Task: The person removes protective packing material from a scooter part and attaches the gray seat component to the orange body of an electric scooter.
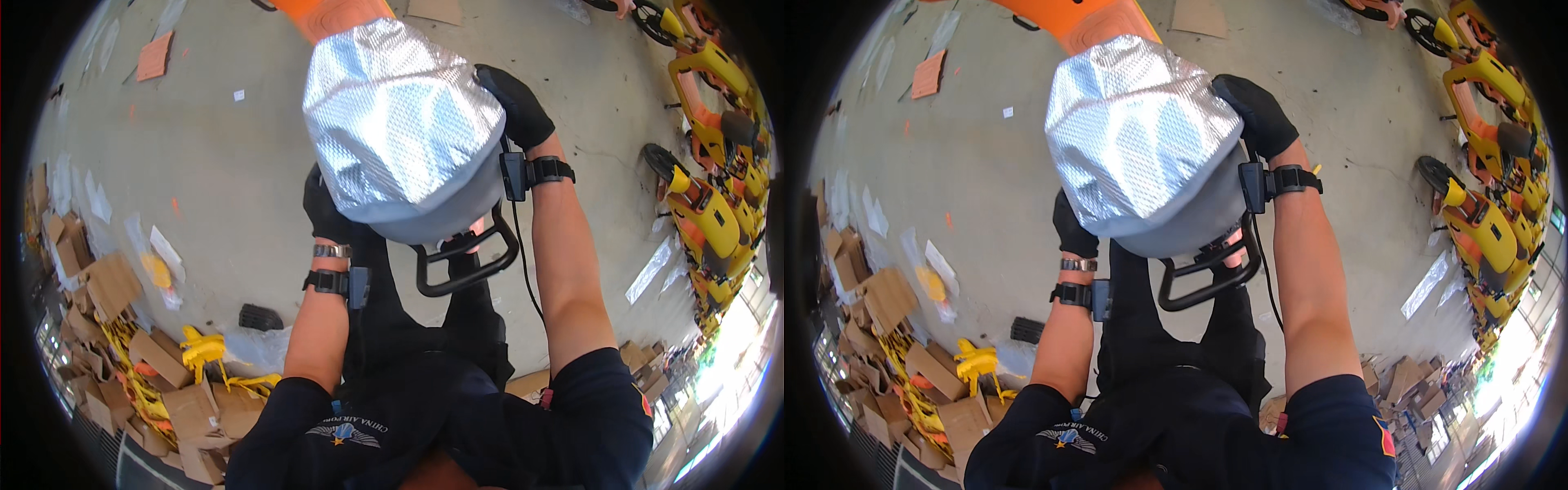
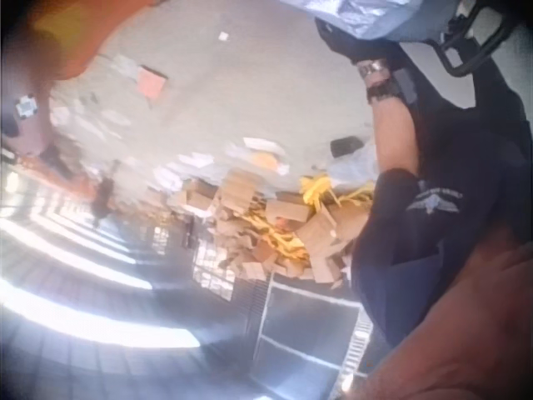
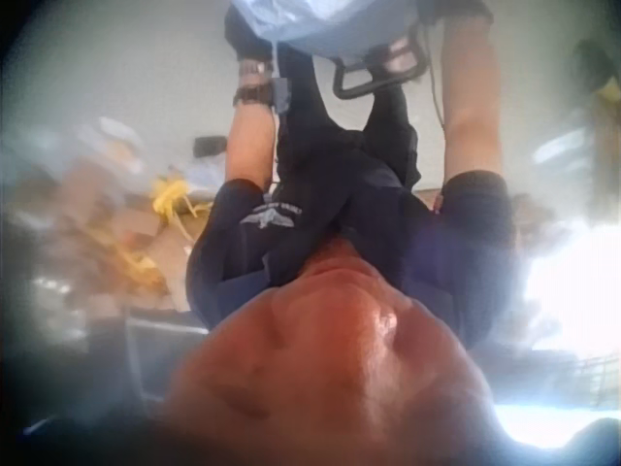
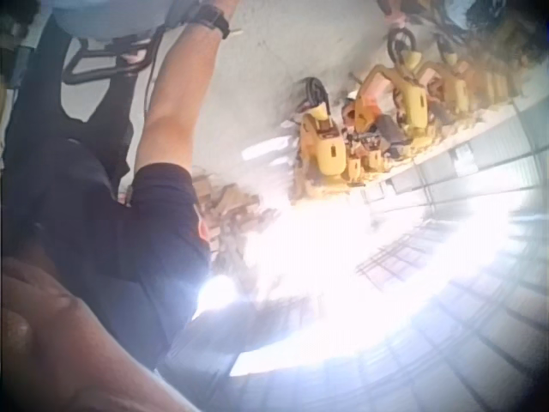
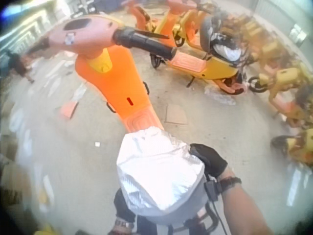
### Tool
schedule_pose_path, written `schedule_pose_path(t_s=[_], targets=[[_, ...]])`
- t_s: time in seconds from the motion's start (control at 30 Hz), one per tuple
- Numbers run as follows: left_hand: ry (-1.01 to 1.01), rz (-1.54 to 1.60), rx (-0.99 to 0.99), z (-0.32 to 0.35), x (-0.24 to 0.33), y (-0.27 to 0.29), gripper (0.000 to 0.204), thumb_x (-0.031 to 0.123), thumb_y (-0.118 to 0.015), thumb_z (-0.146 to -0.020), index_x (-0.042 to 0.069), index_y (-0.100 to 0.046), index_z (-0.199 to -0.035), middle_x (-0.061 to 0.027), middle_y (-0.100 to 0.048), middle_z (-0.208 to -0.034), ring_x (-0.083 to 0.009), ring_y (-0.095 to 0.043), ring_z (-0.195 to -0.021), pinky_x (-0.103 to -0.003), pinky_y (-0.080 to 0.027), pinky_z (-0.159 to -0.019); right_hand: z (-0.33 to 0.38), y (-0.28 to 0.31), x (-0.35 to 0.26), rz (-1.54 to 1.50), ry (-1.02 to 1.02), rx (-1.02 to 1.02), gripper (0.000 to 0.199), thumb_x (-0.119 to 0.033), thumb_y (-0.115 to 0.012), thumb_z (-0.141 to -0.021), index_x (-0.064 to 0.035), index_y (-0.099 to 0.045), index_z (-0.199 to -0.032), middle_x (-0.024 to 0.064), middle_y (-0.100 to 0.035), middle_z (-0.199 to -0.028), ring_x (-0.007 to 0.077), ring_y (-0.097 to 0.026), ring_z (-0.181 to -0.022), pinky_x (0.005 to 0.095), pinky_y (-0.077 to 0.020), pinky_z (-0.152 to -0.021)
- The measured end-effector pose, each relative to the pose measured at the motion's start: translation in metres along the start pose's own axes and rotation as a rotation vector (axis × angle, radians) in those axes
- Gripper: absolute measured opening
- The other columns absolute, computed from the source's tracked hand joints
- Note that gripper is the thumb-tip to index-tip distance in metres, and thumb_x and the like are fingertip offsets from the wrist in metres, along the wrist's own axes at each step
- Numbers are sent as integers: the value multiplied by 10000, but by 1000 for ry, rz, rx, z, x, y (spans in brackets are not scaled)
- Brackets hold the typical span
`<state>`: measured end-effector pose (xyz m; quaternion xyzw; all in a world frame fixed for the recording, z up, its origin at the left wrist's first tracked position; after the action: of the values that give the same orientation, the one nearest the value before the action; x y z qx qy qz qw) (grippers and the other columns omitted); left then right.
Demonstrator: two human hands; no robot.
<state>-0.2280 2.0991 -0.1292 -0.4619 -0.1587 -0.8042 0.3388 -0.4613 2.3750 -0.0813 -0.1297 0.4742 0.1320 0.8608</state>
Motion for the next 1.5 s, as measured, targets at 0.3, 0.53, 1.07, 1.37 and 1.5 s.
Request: schedule_pose_path(t_s=[0.3,0.53,1.07,1.37,1.5], targets=[[-38,425,-68,18,11,-3,444,102,-470,-906,-76,-436,-1311,-165,-594,-1170,-246,-603,-1025,-350,-503,-862,46,-7,11,-557,235,-107,474,-72,-564,-923,24,-364,-1342,151,-578,-1174,238,-555,-1104,418,-481,-952],[11,381,-159,23,10,3,388,123,-432,-932,-31,-470,-1286,-121,-598,-1151,-226,-583,-1053,-331,-494,-865,76,-10,17,22,587,-26,481,-64,-606,-893,-42,-433,-1341,121,-527,-1267,218,-529,-1148,354,-465,-972],[235,524,-172,40,3,-10,323,269,-408,-979,81,-572,-1184,15,-535,-733,-80,-419,-524,-214,-320,-440,118,-10,-6,126,-89,-53,559,-118,-704,-806,-4,-443,-1287,134,-601,-942,192,-641,-784,307,-571,-611],[421,236,-156,29,7,-4,264,237,-468,-920,42,-601,-801,-26,-533,-603,-139,-491,-512,-264,-378,-463,134,-7,1,157,-293,36,305,-229,-732,-796,35,-614,-894,21,-567,-656,87,-535,-527,225,-425,-467],[-113,-477,-335,19,11,7,257,194,-377,-955,55,-590,-916,-60,-600,-747,-161,-545,-604,-271,-430,-496,126,-5,4,219,-339,-15,263,-224,-737,-793,14,-631,-829,8,-560,-648,76,-500,-541,230,-400,-497]])
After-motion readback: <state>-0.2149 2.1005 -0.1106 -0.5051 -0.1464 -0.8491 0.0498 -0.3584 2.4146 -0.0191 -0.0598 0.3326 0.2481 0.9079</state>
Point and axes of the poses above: each hand's wrist, its own z-axis away from the middle knuckle, its own y-axis out of the back of the hand, x = y × z, the point moved 4 cm from there along -z, towards the middle knuckle
